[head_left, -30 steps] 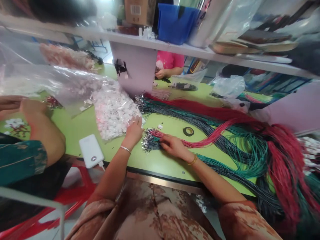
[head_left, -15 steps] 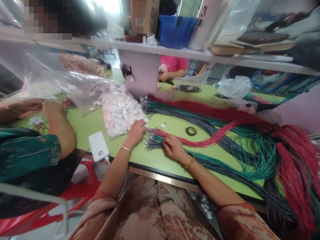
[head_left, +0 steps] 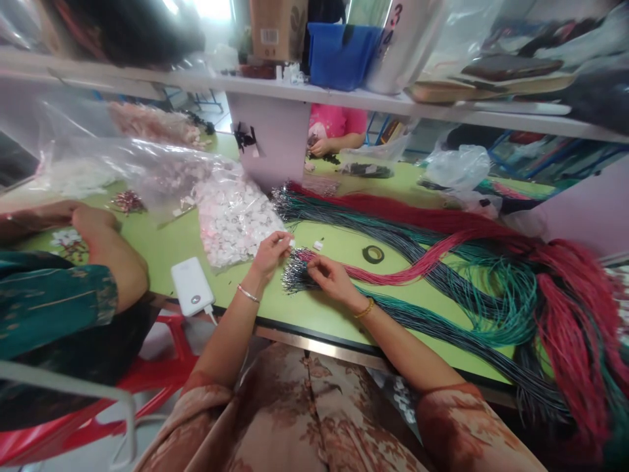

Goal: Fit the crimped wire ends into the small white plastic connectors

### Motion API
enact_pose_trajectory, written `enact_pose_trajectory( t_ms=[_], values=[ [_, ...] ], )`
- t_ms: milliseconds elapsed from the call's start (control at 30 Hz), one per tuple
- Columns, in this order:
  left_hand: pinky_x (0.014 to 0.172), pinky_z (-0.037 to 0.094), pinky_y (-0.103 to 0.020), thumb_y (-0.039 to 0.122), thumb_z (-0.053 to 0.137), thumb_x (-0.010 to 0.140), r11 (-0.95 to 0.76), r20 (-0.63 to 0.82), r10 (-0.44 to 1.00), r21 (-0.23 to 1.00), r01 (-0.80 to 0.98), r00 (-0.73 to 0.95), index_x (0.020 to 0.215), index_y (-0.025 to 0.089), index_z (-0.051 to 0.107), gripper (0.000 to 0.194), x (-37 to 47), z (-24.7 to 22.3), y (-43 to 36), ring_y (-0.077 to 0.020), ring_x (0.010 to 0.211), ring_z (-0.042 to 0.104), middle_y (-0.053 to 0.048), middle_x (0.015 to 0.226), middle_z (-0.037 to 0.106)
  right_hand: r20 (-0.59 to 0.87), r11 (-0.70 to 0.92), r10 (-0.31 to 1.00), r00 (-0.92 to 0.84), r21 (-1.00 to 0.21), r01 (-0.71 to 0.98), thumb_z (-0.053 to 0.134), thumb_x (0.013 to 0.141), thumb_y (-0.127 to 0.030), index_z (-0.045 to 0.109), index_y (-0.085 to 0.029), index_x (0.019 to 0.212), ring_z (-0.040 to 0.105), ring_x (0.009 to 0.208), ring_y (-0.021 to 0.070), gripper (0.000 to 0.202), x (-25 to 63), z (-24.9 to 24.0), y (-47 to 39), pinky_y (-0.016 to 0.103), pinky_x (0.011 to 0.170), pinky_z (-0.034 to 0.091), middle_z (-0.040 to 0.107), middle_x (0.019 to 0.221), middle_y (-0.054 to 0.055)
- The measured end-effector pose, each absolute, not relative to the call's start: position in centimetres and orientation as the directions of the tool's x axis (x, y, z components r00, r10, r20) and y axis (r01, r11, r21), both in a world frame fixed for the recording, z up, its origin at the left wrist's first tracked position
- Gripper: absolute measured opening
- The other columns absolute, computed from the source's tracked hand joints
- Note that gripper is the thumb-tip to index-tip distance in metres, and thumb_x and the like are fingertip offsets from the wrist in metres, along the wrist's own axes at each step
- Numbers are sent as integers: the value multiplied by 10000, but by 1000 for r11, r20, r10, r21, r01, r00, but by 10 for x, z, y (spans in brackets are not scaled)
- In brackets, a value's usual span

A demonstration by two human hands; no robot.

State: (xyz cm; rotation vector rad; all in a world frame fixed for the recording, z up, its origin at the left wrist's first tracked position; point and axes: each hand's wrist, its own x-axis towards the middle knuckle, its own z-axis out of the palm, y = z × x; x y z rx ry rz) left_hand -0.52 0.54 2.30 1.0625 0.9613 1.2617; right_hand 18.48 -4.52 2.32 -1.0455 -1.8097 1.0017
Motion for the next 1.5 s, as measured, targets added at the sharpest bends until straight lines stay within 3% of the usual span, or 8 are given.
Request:
enact_pose_trajectory(
  t_ms=[133, 367, 533, 967, 1200, 1333, 1500],
  values=[
    [589, 430, -198, 265, 766, 664, 195, -89, 959, 896, -399, 268, 924, 133, 658, 311, 2, 22, -5, -69, 597, 510, 7, 697, 571, 264, 346, 913, -311, -905, 247, 536, 856, -360, 567, -188, 819, 501, 683, 133, 179, 182, 25, -46, 252, 654, 415, 585, 773, 15],
    [605, 479, -208, 289, 744, 700, 247, -122, 948, 867, -434, 295, 838, 145, 626, 231, 11, 23, -17, -83, 635, 548, -18, 770, 612, 222, 257, 962, -160, -933, 250, 535, 824, -392, 545, -193, 757, 393, 562, 111, 210, 182, 27, -46, 237, 543, 343, 490, 631, -24],
    [589, 462, -192, 285, 764, 684, 278, -134, 932, 862, -424, 338, 833, 134, 644, 244, 14, 24, -21, -72, 632, 537, -20, 780, 617, 205, 245, 964, -168, -932, 268, 547, 782, -336, 527, -193, 705, 375, 543, 102, 163, 182, 29, -46, 234, 528, 323, 490, 611, -28],
    [598, 442, -194, 289, 804, 653, 264, -131, 937, 874, -408, 325, 858, 137, 662, 292, 14, 17, -20, -67, 634, 535, -8, 752, 614, 122, 160, 981, -150, -948, 276, 551, 734, -318, 492, -190, 617, 342, 518, 87, 183, 184, 25, -39, 221, 499, 293, 437, 554, -46],
    [539, 405, -214, 358, 804, 635, 78, -7, 970, 955, -285, 244, 806, 144, 640, 319, 23, 17, -24, -71, 549, 499, 14, 652, 603, 140, 181, 976, -170, -949, 257, 552, 795, -408, 508, -184, 667, 365, 549, 91, 262, 181, 21, -39, 223, 528, 319, 466, 594, -39],
    [537, 408, -213, 371, 788, 650, 85, -34, 981, 960, -265, 193, 804, 142, 621, 323, 26, 15, -24, -75, 547, 512, 22, 625, 591, 168, 222, 963, -210, -937, 270, 537, 815, -422, 549, -173, 726, 412, 578, 99, 264, 183, 19, -39, 230, 574, 361, 524, 649, -25],
    [504, 403, -199, 354, 802, 628, 73, -19, 974, 970, -234, 224, 780, 138, 609, 327, 24, 13, -25, -68, 519, 512, 22, 624, 601, 178, 234, 967, -181, -902, 363, 520, 832, -403, 516, -178, 674, 369, 527, 93, 275, 182, 17, -41, 227, 519, 304, 500, 600, -27]
  ],
)
